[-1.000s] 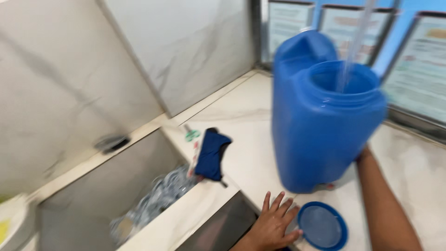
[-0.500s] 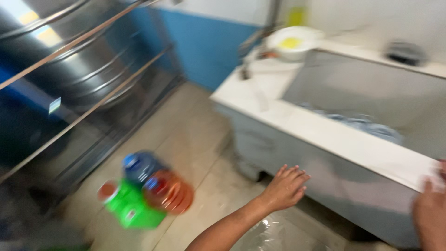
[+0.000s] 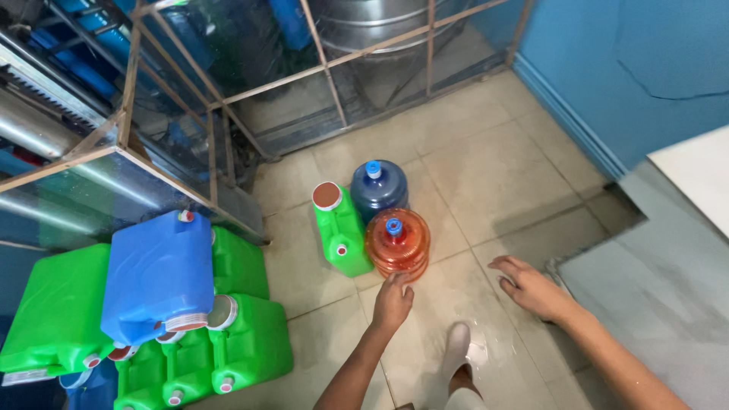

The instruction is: The person cleans a blue plastic container with a sponge and water, then rinses it thoroughly. They use a heat gun to install a white spigot into the container, wipe the exterior with a cloth, and fill the container with water. Finally, they place a lid on the container and handle a separate orange water bottle.

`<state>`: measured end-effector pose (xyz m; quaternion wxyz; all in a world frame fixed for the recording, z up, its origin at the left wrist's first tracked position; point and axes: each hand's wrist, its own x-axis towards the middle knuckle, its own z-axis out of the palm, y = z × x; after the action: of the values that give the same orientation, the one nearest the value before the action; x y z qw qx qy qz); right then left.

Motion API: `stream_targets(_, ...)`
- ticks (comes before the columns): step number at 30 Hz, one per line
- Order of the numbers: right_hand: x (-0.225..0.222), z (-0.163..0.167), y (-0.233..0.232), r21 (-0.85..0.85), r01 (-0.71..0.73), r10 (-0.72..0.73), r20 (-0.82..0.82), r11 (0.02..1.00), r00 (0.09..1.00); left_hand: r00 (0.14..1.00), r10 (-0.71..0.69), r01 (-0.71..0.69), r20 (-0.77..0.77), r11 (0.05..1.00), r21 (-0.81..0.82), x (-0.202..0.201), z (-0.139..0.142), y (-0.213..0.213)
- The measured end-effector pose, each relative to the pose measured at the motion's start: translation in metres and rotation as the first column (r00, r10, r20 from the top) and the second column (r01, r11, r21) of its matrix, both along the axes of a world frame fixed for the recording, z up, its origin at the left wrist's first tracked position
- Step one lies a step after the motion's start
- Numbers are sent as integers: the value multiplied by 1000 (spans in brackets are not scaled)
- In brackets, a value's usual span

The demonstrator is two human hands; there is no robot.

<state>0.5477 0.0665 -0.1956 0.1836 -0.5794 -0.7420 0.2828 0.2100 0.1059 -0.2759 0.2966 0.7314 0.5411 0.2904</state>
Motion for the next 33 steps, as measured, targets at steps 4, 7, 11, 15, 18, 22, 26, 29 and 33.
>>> stream_targets(4,-4,-76,89,-171,-73,64,-60,983,996,983,160,-167,-87,982,-85,-4,-68,83)
stream_targets(7,7,-122,161,-218,-119,120,-11,969,993,958,208,-237,-199,962,-137,16,-109,170)
stream_targets(11,24,-167,223,-296,-123,144,52,947,988,874,147,-359,-463,838,-412,47,-153,245)
stream_targets(15,58,-199,249,-352,-64,85,44,934,995,866,101,-394,-490,742,-543,68,-190,280)
stream_targets(18,82,-218,245,-369,-17,40,55,929,998,879,178,-399,-443,784,-476,77,-209,284)
stream_targets(22,107,-227,213,-383,-34,58,50,923,997,877,156,-352,-455,853,-385,81,-210,244)
stream_targets(26,132,-205,163,-247,16,-14,12,969,1000,906,54,-229,-419,896,-379,70,-155,197)
stream_targets(29,146,-161,124,-46,-13,11,-40,999,999,970,32,-73,-242,984,-160,67,-55,180)
stream_targets(33,175,-58,58,-204,174,-196,-95,964,976,977,-195,164,81,942,293,103,134,156)
